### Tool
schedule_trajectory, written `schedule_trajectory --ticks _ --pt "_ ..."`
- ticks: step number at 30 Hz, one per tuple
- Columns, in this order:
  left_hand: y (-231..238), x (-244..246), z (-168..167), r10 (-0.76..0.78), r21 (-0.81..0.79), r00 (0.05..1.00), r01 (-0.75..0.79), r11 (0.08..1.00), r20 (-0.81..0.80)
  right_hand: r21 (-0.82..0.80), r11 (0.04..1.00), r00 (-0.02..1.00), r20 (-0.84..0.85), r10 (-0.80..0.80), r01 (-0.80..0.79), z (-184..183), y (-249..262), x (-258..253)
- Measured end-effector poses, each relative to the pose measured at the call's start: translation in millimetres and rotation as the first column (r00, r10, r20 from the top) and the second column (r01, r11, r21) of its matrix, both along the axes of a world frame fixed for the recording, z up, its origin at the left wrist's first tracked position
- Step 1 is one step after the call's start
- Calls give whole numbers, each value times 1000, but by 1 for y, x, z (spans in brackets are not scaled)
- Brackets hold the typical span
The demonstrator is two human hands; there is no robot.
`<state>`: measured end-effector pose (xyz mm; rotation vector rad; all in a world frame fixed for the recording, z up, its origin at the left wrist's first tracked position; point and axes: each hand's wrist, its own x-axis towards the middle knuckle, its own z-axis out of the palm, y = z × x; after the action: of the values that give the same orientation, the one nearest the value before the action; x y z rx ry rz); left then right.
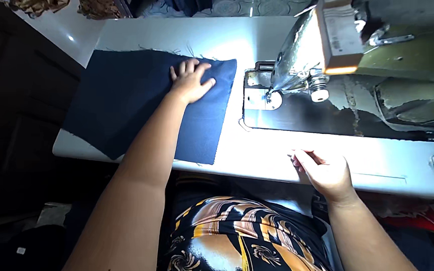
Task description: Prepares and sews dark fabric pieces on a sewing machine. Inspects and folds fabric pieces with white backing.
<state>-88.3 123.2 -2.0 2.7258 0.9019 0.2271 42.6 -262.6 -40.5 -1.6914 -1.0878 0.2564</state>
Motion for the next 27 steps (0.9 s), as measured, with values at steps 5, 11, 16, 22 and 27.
schedule_trajectory --ticks 5,11,16,22,27 --pt "-44 -9 5 125 11 947 -127 992 -297 -27 998 999 19 -47 48 4 2 -4" --pt "-113 -5 -2 323 62 906 -318 946 -273 -155 973 976 165 -144 170 10 12 -9" --pt "-133 1 -4 321 50 910 -320 946 -261 -32 999 944 327 39 -30 7 51 -37" --pt "-120 0 4 55 26 946 -49 998 -320 -441 884 827 432 359 -154 5 78 -64" --pt "-93 9 7 -232 -90 927 215 972 -293 -388 907 829 445 338 -161 2 72 -61"
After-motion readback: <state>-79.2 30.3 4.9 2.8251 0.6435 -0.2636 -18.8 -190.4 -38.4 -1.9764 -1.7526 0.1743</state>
